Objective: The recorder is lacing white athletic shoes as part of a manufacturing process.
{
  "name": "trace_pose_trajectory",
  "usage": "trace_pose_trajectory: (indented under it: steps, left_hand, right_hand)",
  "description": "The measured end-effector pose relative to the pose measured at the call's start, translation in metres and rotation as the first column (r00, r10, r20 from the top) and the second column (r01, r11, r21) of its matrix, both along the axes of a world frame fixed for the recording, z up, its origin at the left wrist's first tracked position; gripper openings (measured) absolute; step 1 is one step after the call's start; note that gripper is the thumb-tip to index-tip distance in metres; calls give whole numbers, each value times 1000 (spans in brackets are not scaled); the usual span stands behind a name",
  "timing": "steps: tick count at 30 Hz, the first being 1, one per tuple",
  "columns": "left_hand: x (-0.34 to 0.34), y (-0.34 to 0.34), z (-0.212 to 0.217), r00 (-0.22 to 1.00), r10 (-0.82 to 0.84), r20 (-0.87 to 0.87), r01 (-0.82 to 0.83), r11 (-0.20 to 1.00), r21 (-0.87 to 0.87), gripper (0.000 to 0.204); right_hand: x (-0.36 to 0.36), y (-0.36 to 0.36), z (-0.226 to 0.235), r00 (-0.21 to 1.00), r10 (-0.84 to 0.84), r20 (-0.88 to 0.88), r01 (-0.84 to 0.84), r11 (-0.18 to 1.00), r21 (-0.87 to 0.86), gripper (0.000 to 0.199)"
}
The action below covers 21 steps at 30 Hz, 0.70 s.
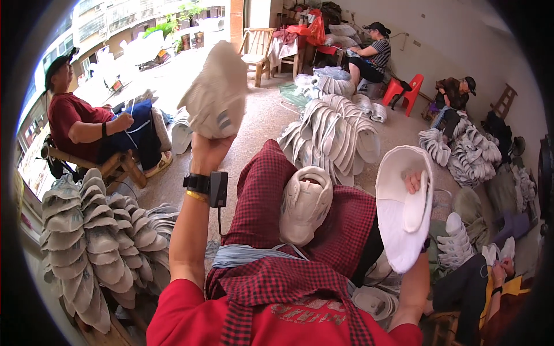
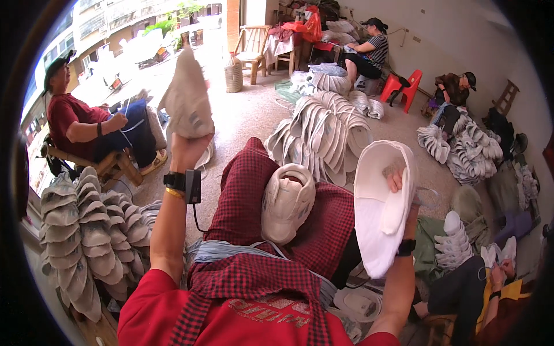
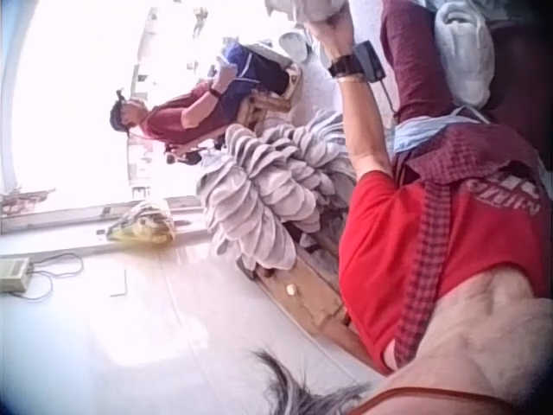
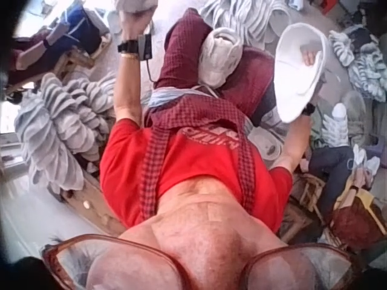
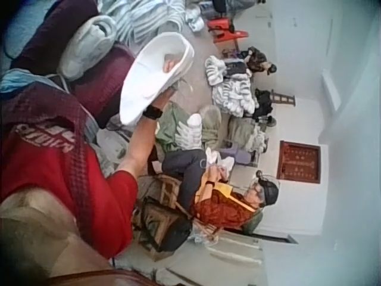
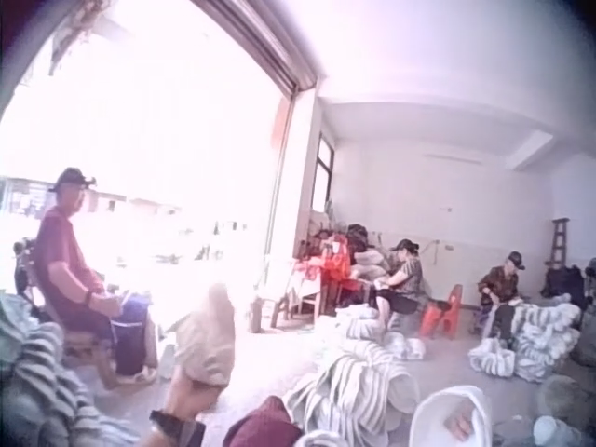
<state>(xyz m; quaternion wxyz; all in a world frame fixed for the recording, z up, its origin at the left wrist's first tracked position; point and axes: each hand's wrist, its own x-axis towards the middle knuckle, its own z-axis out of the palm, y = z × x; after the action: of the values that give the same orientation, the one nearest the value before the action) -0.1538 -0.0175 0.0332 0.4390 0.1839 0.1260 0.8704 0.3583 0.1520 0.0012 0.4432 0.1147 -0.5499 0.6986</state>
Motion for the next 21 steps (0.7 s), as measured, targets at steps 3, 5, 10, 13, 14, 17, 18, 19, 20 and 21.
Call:
trace_pose_trajectory:
  steps: [3,5,10,13,14,17,18,19,20,21]
  left_hand:
    - [-14,-12,-22,939,-334,-80,340,937,83,47]
    - [-1,-28,-22,895,-327,-303,344,939,2,53]
    - [-3,-20,-54,764,-504,-403,493,859,-140,62]
    - [17,-9,-62,727,-544,-418,483,839,-252,62]
    - [20,-11,-66,722,-547,-423,465,837,-289,62]
    - [29,-14,-75,693,-564,-448,409,820,-400,62]
    - [30,-14,-81,679,-576,-455,415,813,-409,62]
    - [28,-14,-89,714,-534,-453,380,839,-389,57]
    - [29,-7,-90,739,-496,-455,354,862,-364,52]
    - [14,-7,-89,608,-531,-591,312,843,-437,60]
  right_hand:
    - [27,15,-47,801,-494,338,594,720,-357,42]
    - [6,31,-39,761,-513,396,648,628,-431,46]
    - [-67,23,4,668,-606,432,690,722,-55,32]
    - [-90,40,6,531,-689,493,644,706,293,27]
    - [-103,34,14,433,-734,523,590,670,451,27]
    - [-152,19,23,356,-832,426,426,550,718,27]
    - [-168,13,25,390,-818,423,380,561,736,26]
    - [-185,-1,27,380,-832,405,380,539,751,25]
    - [-197,0,20,343,-852,396,333,504,797,22]
    - [-211,-19,25,359,-841,405,271,509,817,23]
